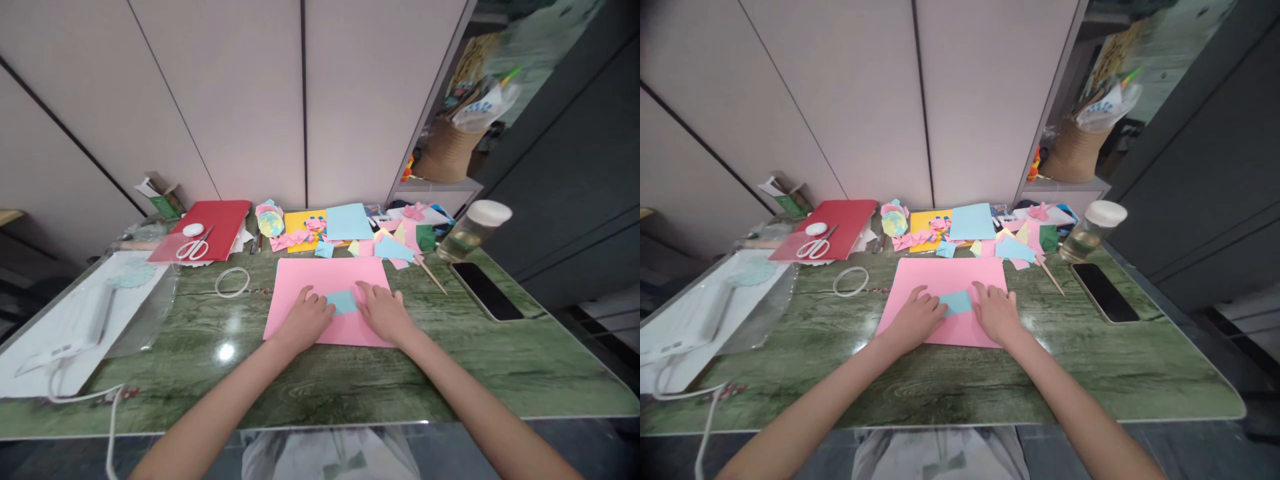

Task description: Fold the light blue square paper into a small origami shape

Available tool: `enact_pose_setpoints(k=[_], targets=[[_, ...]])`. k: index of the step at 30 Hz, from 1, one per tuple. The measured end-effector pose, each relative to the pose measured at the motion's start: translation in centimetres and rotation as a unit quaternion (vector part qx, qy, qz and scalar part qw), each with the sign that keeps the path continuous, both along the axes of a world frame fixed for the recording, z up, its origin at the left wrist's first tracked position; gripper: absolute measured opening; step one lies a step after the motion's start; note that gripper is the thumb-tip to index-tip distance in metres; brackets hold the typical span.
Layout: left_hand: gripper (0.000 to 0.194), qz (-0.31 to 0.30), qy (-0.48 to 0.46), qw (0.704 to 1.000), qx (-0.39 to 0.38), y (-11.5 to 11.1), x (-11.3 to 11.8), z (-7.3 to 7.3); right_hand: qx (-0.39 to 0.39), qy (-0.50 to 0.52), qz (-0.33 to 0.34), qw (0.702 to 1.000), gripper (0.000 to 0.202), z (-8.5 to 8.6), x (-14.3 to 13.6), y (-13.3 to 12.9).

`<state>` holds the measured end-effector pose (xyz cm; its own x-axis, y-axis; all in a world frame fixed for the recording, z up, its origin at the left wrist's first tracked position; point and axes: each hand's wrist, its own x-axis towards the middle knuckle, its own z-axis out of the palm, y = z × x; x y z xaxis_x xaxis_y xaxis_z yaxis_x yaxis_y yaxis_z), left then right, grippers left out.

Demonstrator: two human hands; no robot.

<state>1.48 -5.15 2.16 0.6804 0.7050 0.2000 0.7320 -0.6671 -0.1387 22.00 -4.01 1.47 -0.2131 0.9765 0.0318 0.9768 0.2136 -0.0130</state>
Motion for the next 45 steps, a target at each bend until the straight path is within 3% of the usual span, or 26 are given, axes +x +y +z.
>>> enact_pose_setpoints(k=[4, 8, 10, 13, 15, 17, 24, 29, 32, 35, 37, 40, 45], targets=[[0.013, -0.018, 0.043, 0.999, -0.012, 0.2, 1.1, -0.2, -0.031, 0.038, 0.029, 0.998, 0.038, 0.6, 0.1, 0.3], [0.013, -0.033, 0.054, 0.998, -0.009, 0.4, 1.5, -0.1, -0.012, 0.099, 0.096, 0.990, 0.029, 1.5, -0.8, 0.5], [0.014, 0.001, 0.010, 1.000, -0.008, 0.8, 1.4, 0.6, 0.009, 0.136, 0.145, 0.980, 0.022, 2.4, -1.5, 0.8], [0.014, 0.100, -0.116, 0.987, -0.043, 1.4, 0.8, 2.3, 0.028, 0.194, 0.183, 0.963, 0.016, 3.9, -2.3, 1.3], [0.014, 0.126, -0.205, 0.966, -0.098, 1.6, 0.3, 3.2, 0.012, 0.238, 0.192, 0.952, 0.016, 4.8, -2.5, 1.6], [0.015, 0.105, -0.280, 0.940, -0.166, 1.5, 0.0, 3.6, -0.023, 0.283, 0.202, 0.937, 0.016, 5.3, -2.5, 1.7], [0.018, 0.034, -0.429, 0.829, -0.359, 1.5, 0.1, 2.5, -0.163, 0.400, 0.189, 0.882, 0.014, 4.1, -1.8, 1.8], [0.017, 0.070, -0.492, 0.759, -0.420, 2.6, -1.7, 2.6, -0.233, 0.442, 0.169, 0.850, 0.012, 3.7, 1.0, 3.2], [0.017, 0.116, -0.547, 0.703, -0.439, 2.9, -2.8, 2.8, -0.228, 0.484, 0.137, 0.834, 0.013, 4.0, 2.6, 4.0], [0.017, 0.134, -0.592, 0.641, -0.469, 2.8, -2.9, 2.6, -0.211, 0.534, 0.128, 0.809, 0.011, 4.4, 2.4, 3.6], [0.017, 0.139, -0.612, 0.607, -0.488, 2.7, -2.4, 2.3, -0.232, 0.573, 0.140, 0.774, 0.016, 4.7, 1.2, 2.9], [0.017, 0.134, -0.626, 0.592, -0.490, 2.3, -1.7, 1.8, -0.286, 0.607, 0.149, 0.726, 0.017, 4.6, -0.9, 1.6], [0.015, 0.110, -0.610, 0.624, -0.475, 1.8, -1.3, 2.1, -0.259, 0.636, 0.093, 0.721, 0.024, 3.4, -2.1, 0.8]])
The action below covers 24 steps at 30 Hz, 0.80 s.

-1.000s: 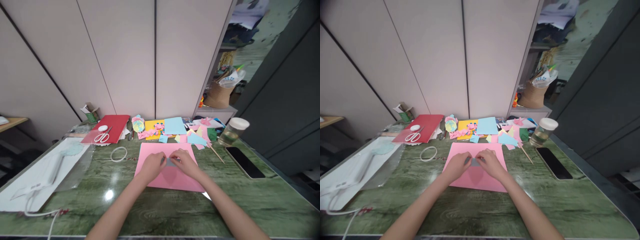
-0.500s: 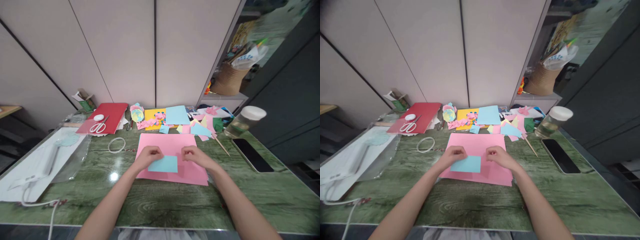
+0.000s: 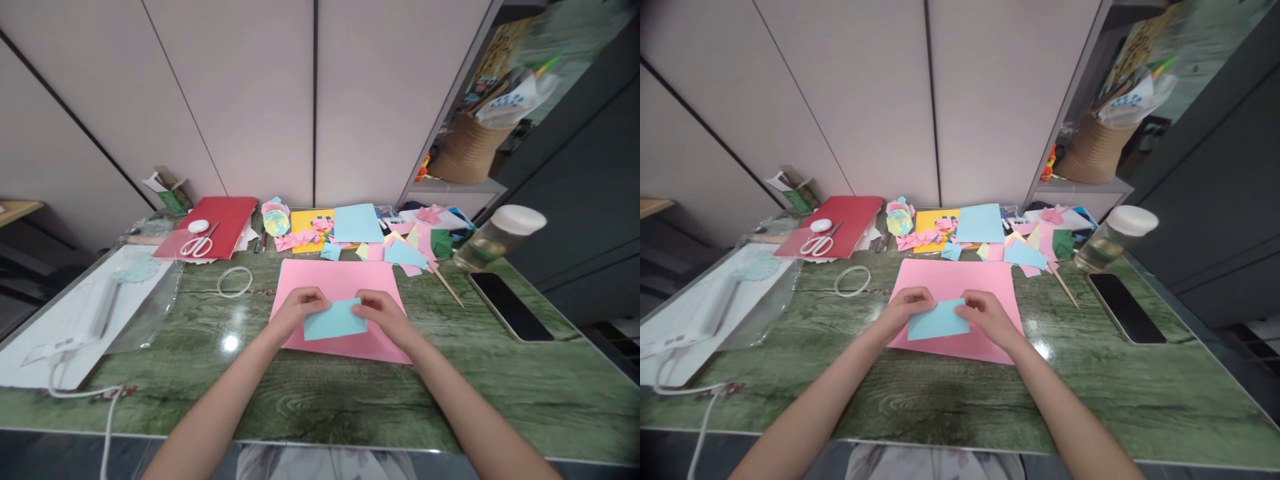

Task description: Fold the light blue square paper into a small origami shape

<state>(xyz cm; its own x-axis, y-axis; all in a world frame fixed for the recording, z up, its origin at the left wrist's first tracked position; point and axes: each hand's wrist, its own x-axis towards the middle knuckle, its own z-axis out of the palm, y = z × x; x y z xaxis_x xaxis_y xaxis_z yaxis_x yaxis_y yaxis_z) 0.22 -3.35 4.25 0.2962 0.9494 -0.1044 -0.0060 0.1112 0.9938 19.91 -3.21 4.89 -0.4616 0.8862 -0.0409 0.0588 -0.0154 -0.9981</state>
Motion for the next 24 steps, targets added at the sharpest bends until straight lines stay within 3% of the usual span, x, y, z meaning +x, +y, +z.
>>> enact_pose_setpoints(k=[5, 9, 12, 16, 20, 24], targets=[[0.012, -0.026, -0.004, 1.000, -0.006, 0.6, -1.9, 0.7, -0.081, 0.119, -0.125, 0.982, 0.016, -0.2, 2.1, 1.4], [0.012, 0.031, -0.039, 0.999, 0.000, 1.5, -3.6, 0.5, -0.154, 0.190, -0.230, 0.942, 0.013, 0.1, 3.9, 2.7], [0.012, 0.046, -0.116, 0.992, -0.033, 1.4, -3.1, 0.3, -0.203, 0.186, -0.207, 0.939, 0.014, 0.1, 3.5, 2.7], [0.031, -0.042, -0.177, 0.979, -0.094, 0.5, -1.5, 0.3, -0.226, 0.167, -0.131, 0.951, 0.012, -0.3, 1.7, 1.7], [0.046, -0.084, -0.184, 0.976, -0.083, 0.0, -1.2, 0.3, -0.263, 0.162, -0.135, 0.942, 0.010, -0.9, 1.0, 1.6], [0.053, -0.072, -0.168, 0.981, -0.058, 0.3, -1.4, 0.1, -0.285, 0.166, -0.145, 0.933, 0.011, -1.6, 1.1, 1.9]])
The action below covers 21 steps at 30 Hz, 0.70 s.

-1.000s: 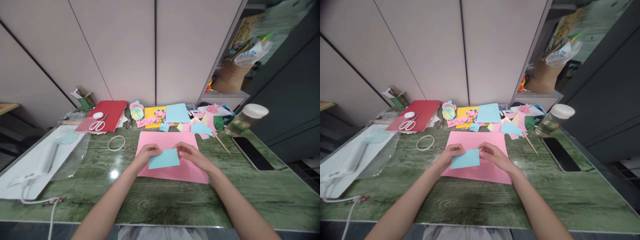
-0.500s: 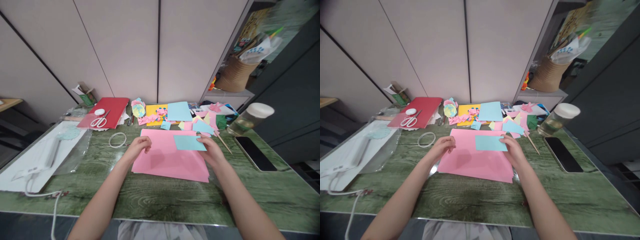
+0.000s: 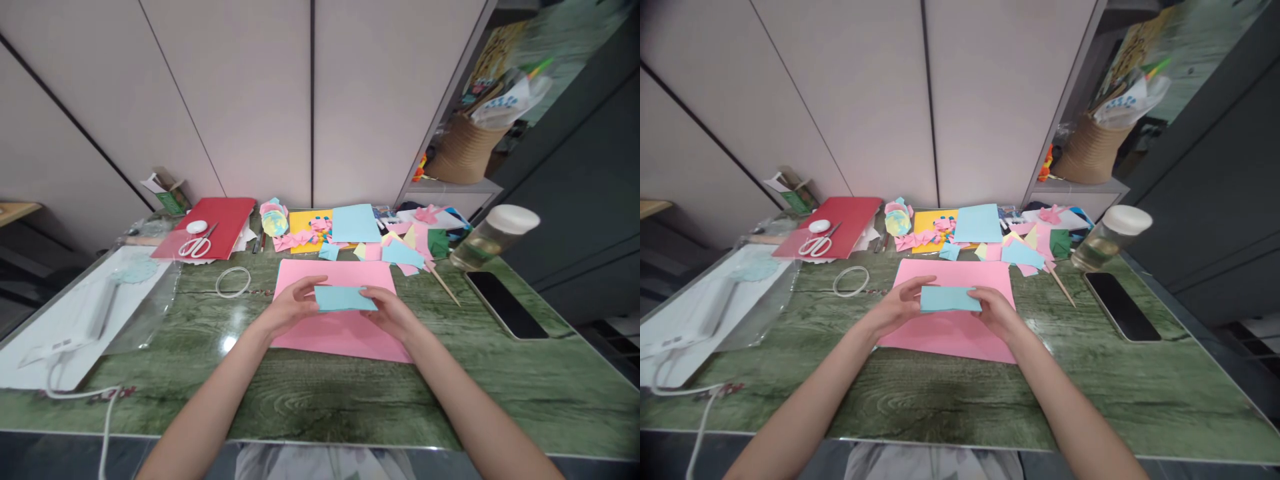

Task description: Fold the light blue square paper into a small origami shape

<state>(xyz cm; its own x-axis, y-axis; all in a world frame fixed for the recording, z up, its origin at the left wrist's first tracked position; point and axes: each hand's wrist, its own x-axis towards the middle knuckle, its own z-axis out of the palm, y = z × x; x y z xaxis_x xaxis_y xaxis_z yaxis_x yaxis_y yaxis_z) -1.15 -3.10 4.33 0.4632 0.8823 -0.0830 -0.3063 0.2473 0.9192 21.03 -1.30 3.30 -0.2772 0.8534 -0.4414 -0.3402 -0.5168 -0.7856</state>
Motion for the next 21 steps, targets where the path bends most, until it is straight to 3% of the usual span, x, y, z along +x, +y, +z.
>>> enact_pose_setpoints(k=[16, 21], targets=[[0.047, 0.028, 0.058, 0.998, 0.027, 0.2, 0.8, -0.8, 0.077, -0.033, 0.020, 0.996, 0.019, -0.4, -0.2, -0.1], [0.022, 0.140, 0.149, 0.976, 0.073, 0.3, 1.3, -2.0, 0.108, -0.036, 0.041, 0.993, 0.024, -0.6, -0.4, -0.2]])
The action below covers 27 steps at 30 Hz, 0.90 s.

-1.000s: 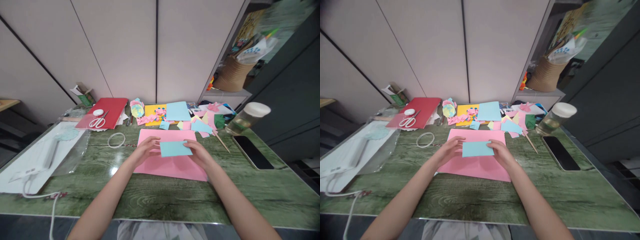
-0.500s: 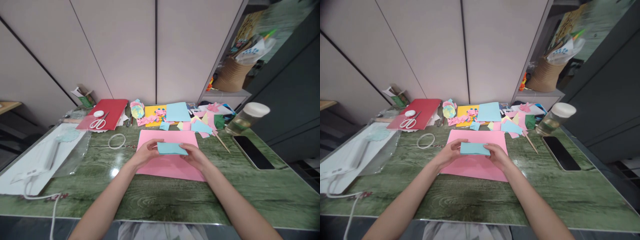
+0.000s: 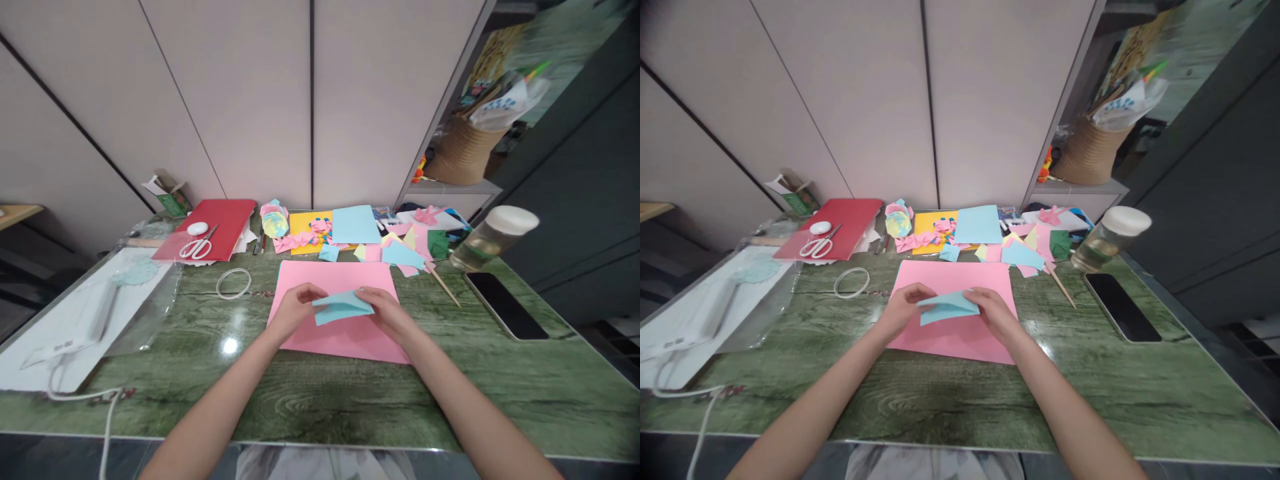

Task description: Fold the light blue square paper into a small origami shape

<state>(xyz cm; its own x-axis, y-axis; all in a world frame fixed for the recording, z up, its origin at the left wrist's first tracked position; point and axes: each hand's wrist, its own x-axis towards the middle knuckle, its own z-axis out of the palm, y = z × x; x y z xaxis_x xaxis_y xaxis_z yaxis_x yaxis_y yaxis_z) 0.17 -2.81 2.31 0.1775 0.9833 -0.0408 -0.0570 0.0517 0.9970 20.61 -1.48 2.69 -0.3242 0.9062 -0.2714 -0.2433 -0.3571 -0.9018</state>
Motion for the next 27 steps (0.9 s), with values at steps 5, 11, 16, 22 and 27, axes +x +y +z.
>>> enact_pose_setpoints(k=[5, 11, 16, 22, 27], targets=[[0.031, 0.039, -0.014, 0.999, -0.017, 0.0, 0.1, -0.7, 0.012, -0.012, 0.002, 1.000, 0.031, 0.6, 0.0, -0.2], [0.028, 0.075, 0.088, 0.993, 0.034, -0.1, 0.0, -0.2, 0.126, -0.091, 0.015, 0.988, 0.025, 1.1, -0.2, -0.8], [0.022, 0.052, 0.150, 0.985, 0.074, 0.0, 0.0, 0.4, 0.202, -0.194, -0.038, 0.959, 0.018, 0.4, -0.3, -0.6], [0.019, 0.041, 0.146, 0.987, 0.049, -0.4, 0.3, 0.1, 0.260, -0.290, -0.042, 0.920, 0.016, 0.7, -0.5, -0.8], [0.013, 0.105, 0.201, 0.967, 0.112, -1.7, 1.3, 0.6, 0.296, -0.299, -0.057, 0.905, 0.010, 1.2, -1.1, -1.9]])
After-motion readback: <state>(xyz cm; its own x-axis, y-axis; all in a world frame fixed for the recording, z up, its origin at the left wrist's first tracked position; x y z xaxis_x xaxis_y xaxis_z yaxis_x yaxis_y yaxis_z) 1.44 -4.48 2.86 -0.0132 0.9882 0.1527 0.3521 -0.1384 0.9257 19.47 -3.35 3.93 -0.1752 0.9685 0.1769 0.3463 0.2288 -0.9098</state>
